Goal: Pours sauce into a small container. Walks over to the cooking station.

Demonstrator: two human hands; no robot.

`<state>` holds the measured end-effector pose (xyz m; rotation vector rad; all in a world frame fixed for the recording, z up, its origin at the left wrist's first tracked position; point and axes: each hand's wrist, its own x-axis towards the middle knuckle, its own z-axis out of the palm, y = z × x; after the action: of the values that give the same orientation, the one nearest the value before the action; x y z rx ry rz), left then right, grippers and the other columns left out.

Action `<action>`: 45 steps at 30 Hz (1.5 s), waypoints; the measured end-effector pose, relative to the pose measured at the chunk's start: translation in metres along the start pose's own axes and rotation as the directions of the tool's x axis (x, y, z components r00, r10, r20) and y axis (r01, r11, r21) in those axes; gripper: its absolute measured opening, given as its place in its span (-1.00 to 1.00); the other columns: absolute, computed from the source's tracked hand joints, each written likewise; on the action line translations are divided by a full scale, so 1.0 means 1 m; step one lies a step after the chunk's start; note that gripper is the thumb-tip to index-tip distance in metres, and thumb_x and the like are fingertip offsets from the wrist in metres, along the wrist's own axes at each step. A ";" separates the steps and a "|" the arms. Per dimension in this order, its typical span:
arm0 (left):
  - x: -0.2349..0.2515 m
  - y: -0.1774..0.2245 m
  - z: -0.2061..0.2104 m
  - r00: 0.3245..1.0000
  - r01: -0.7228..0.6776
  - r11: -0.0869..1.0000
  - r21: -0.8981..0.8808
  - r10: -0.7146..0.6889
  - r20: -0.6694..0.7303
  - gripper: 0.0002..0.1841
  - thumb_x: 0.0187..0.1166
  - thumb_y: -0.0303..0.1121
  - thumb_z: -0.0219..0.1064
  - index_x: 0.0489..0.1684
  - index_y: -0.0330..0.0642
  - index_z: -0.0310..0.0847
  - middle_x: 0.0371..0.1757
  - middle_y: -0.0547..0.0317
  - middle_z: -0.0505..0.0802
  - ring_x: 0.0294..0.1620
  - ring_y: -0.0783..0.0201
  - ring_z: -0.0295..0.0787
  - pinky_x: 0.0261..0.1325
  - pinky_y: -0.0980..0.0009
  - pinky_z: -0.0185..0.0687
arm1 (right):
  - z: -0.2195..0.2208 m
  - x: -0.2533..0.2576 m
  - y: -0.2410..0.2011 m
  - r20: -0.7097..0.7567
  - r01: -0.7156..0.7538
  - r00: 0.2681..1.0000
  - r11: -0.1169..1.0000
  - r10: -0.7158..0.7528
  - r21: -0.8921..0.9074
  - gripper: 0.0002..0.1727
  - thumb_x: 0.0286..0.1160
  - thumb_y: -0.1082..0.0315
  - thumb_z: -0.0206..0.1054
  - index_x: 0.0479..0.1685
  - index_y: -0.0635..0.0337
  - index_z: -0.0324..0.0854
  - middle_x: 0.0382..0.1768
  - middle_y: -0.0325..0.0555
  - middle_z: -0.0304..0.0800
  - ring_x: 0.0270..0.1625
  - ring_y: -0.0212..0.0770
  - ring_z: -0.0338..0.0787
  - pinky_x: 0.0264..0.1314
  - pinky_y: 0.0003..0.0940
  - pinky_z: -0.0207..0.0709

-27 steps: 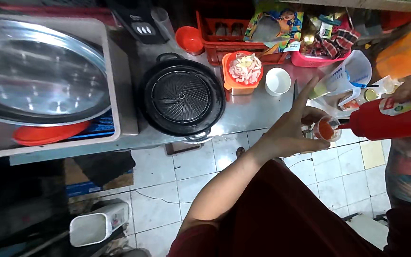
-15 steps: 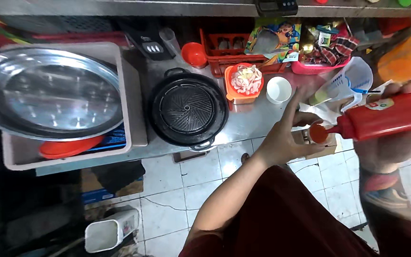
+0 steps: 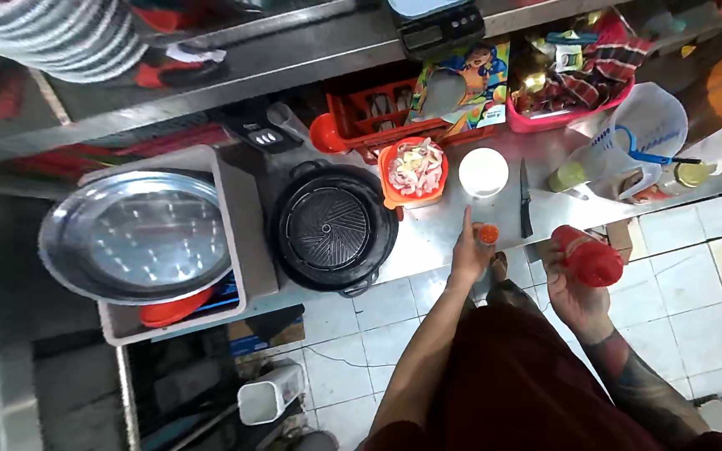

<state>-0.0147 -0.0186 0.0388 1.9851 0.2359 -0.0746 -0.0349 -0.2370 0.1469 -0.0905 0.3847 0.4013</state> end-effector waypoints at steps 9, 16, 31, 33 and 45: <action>0.062 0.002 0.093 0.976 0.201 0.968 0.149 -0.184 -0.119 -0.26 0.40 -0.27 0.58 0.62 -0.06 0.32 0.29 -0.12 0.77 0.26 -0.06 0.77 0.29 -0.09 0.73 | 0.046 0.088 -0.029 0.090 -0.067 0.992 0.980 0.085 -0.185 -0.18 0.65 -0.49 -0.22 0.33 0.02 0.52 0.18 -0.08 0.72 0.24 -0.21 0.77 0.27 -0.37 0.71; 0.035 -0.002 0.081 0.941 0.246 0.961 0.127 -0.205 -0.269 -0.16 0.29 -0.06 0.68 0.59 -0.17 0.41 0.18 -0.07 0.82 0.10 0.13 0.83 0.26 0.10 0.79 | 0.038 0.195 -0.029 0.151 -0.002 0.988 0.972 0.039 -0.236 -0.20 0.66 -0.50 -0.45 0.28 -0.17 0.48 -0.02 -0.38 0.65 0.03 -0.55 0.69 0.06 -0.71 0.57; -0.028 0.053 0.019 0.847 -0.151 0.931 0.333 0.295 -0.442 -0.70 0.59 -0.16 0.43 0.14 -0.10 0.71 0.48 -0.06 0.59 0.45 0.11 0.59 0.42 0.19 0.65 | -0.006 0.282 -0.054 0.069 0.086 0.993 0.980 -0.100 0.180 -0.21 0.61 -0.54 -0.49 0.19 -0.17 0.41 -0.09 -0.40 0.54 -0.13 -0.60 0.60 -0.08 -0.82 0.44; -0.018 0.064 0.014 0.840 -0.196 0.912 0.361 0.347 -0.418 -0.73 0.59 -0.10 0.42 0.09 -0.01 0.73 0.47 0.00 0.60 0.43 0.14 0.59 0.36 0.23 0.65 | -0.006 0.274 -0.053 0.125 0.075 0.988 0.986 -0.094 0.148 -0.18 0.61 -0.53 -0.53 0.28 -0.18 0.40 -0.05 -0.41 0.53 -0.06 -0.61 0.59 -0.01 -0.83 0.43; 0.038 0.165 -0.024 0.672 -0.466 0.870 0.163 0.467 -0.575 -0.58 0.48 -0.14 0.53 0.31 0.18 0.63 0.40 0.38 0.65 0.45 0.33 0.56 0.46 0.29 0.55 | 0.154 0.180 -0.041 0.232 -0.220 0.955 0.965 0.184 0.140 -0.13 0.58 -0.55 -0.17 0.35 0.03 0.51 0.05 -0.19 0.76 0.10 -0.37 0.81 0.18 -0.57 0.68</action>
<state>0.0540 -0.0568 0.1903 1.9597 0.1167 0.9116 0.1878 -0.1844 0.2203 0.1553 0.2091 0.5753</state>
